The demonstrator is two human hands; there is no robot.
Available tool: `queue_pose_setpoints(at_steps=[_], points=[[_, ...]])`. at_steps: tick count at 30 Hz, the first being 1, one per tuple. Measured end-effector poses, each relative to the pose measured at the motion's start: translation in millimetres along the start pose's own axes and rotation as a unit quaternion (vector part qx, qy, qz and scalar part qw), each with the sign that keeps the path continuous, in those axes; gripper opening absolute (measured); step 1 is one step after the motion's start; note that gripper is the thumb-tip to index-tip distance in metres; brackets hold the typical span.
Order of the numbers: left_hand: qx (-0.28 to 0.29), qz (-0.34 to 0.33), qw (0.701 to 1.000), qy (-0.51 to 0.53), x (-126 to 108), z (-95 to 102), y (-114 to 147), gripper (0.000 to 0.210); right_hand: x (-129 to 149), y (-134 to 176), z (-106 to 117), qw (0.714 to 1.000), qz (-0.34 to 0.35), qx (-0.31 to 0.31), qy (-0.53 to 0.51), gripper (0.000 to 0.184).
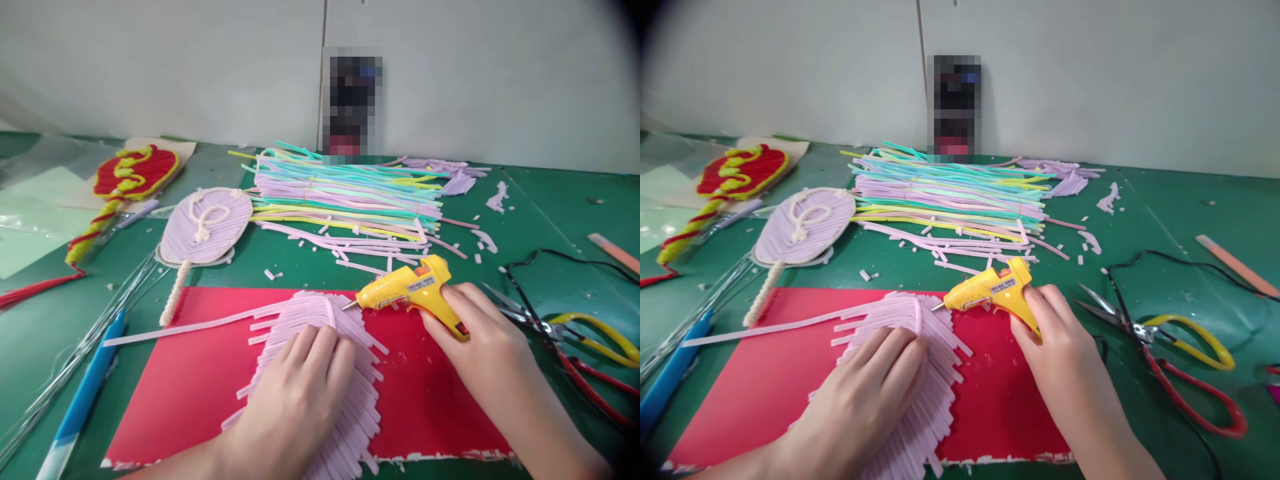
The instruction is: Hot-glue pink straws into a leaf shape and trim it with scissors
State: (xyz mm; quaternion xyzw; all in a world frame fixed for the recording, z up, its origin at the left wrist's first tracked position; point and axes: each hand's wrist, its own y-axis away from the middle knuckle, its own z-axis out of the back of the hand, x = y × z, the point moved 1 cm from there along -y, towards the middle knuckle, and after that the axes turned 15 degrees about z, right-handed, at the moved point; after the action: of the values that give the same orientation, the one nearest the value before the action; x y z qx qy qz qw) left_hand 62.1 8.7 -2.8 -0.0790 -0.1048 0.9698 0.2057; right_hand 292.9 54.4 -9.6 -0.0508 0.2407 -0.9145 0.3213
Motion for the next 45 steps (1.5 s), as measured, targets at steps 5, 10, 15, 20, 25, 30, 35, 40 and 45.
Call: queue_pose_setpoints(at_steps=[5,10,15,20,25,30,35,40,45], points=[[0.005,0.003,1.0,0.0,0.5,-0.6,0.2,0.016,-2.5,1.8,0.9,1.0,-0.005,0.018,-0.017,0.02],[0.0,0.005,1.0,-0.001,0.2,-1.2,-0.5,0.017,-2.8,1.1,3.7,0.999,-0.018,0.022,-0.032,0.018],[-0.005,0.003,1.0,-0.014,-0.7,-1.1,-0.8,0.018,-2.9,1.1,6.8,0.999,-0.021,0.03,-0.039,0.016],[0.006,-0.004,1.0,-0.028,-0.3,1.8,-0.8,0.019,-10.3,5.4,7.1,0.998,-0.016,0.038,-0.047,0.016],[0.029,0.004,0.999,-0.032,-0.6,2.0,0.2,0.019,-18.8,10.9,7.0,0.998,0.001,0.04,-0.04,0.021],[0.028,0.006,0.999,-0.036,-0.9,0.9,-0.8,0.019,-21.8,14.0,5.1,0.999,0.01,0.043,-0.03,0.022],[0.022,0.003,0.999,-0.039,-1.1,0.6,-1.0,0.018,-24.8,16.2,4.9,0.999,0.02,0.039,-0.021,0.021],[0.018,0.001,0.999,-0.047,-1.6,2.2,-1.9,0.018,-27.3,15.9,8.7,0.998,0.019,0.048,-0.022,0.02],[0.012,0.001,0.998,-0.061,-1.4,4.0,-4.1,0.016,-19.2,10.6,11.4,0.998,-0.025,0.046,-0.039,0.017]])
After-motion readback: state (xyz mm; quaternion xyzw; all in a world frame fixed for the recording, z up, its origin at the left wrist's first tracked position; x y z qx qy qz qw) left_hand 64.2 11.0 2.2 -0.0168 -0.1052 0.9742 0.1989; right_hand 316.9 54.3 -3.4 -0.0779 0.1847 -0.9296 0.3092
